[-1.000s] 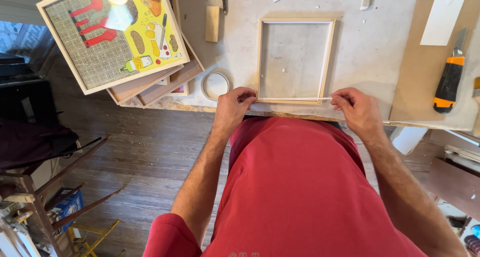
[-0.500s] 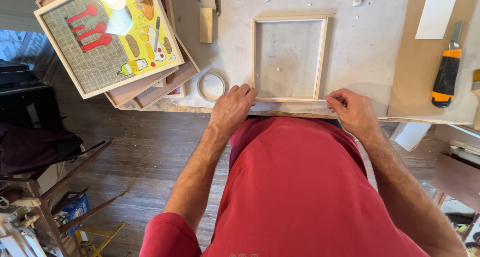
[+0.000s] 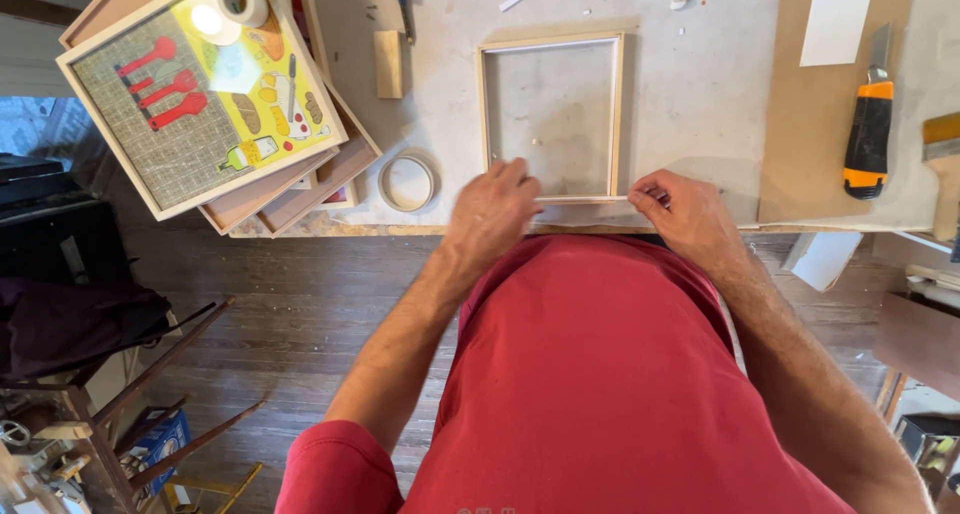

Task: Assembling a wooden picture frame by cutting and fitting internal spacers, applying adhesive, and inserting a print.

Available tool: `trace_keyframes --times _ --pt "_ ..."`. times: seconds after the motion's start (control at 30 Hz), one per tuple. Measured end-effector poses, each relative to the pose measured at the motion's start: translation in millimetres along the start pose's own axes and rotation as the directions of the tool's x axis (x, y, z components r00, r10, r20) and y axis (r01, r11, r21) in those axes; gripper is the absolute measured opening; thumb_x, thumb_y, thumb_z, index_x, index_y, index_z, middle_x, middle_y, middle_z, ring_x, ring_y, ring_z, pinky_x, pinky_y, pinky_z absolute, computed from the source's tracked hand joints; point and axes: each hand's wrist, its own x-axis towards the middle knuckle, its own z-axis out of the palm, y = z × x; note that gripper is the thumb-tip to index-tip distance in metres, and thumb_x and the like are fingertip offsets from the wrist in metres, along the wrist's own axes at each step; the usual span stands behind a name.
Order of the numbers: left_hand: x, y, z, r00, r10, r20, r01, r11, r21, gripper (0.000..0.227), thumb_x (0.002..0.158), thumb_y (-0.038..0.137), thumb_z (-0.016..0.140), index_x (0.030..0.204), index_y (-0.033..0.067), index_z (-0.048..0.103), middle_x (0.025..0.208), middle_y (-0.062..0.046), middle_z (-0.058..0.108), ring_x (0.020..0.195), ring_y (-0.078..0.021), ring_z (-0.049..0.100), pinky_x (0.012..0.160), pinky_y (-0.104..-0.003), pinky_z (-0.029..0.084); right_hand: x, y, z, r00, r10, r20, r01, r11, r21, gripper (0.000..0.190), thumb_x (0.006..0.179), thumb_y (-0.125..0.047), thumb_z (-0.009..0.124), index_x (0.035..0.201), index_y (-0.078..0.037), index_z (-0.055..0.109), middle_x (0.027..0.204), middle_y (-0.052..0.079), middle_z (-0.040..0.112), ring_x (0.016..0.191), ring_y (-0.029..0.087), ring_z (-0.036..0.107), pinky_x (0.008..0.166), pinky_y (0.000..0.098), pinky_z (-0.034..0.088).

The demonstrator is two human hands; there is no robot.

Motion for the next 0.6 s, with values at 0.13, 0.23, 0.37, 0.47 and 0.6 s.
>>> trace_keyframes --times 0.13,0.23,0.37,0.47,0.6 --pt "27.9 32.3 19.9 0.992 0.088 -0.093 -0.105 0.974 -0.200 0.020 0.084 0.025 0.080 0.092 0.0124 0.066 0.095 -0.004 0.056 0.093 -0.0265 0.062 0.075 -0.038 0.056 4.7 32.3 -3.1 1.000 0.012 0.007 -0.012 0.999 -0.043 0.037 0.107 -0.041 0.061 0.118 -0.008 0.074 0.101 0.019 0.078 0.099 0.040 0.073 0.085 0.0515 0.058" --pt "37.2 48.2 39.4 0.984 0.097 -0.152 -0.137 0.950 -0.281 0.019 0.089 0.025 0.074 0.098 0.0102 0.066 0.099 -0.006 0.057 0.097 -0.0272 0.061 0.081 -0.039 0.054 9.1 76.9 -19.0 0.988 0.005 -0.155 -0.042 0.971 -0.237 0.027 0.108 -0.041 0.065 0.122 -0.020 0.075 0.106 0.007 0.078 0.104 0.030 0.073 0.085 0.0451 0.058" --pt "39.5 59.3 48.3 0.972 0.037 -0.232 -0.126 0.915 -0.383 0.018 0.089 0.003 0.078 0.100 0.0089 0.064 0.101 -0.006 0.063 0.088 -0.0267 0.055 0.078 -0.039 0.049 -3.1 102.4 -75.3 0.853 -0.146 -0.501 -0.032 0.944 -0.330 0.022 0.103 -0.009 0.082 0.119 0.002 0.072 0.116 0.019 0.062 0.101 0.034 0.057 0.085 0.0507 0.050" --pt "36.3 61.7 52.7 0.977 -0.005 -0.213 -0.088 0.900 -0.428 0.011 0.094 0.004 0.071 0.100 0.0101 0.064 0.103 -0.005 0.063 0.088 -0.0266 0.054 0.078 -0.039 0.045 -8.5 110.0 -102.2 0.789 -0.156 -0.595 -0.118 0.911 -0.395 0.044 0.095 -0.004 0.092 0.127 0.009 0.065 0.128 0.028 0.050 0.120 0.045 0.047 0.093 0.0623 0.046" --pt "38.6 63.1 52.9 0.974 -0.045 -0.221 -0.065 0.883 -0.465 0.005 0.104 0.012 0.061 0.099 0.0127 0.061 0.101 -0.002 0.063 0.085 -0.0245 0.053 0.078 -0.038 0.040 -4.4 135.7 -117.3 0.765 -0.110 -0.635 -0.236 0.869 -0.435 0.057 0.093 -0.009 0.098 0.131 0.007 0.059 0.119 0.024 0.057 0.107 0.041 0.057 0.082 0.0559 0.051"
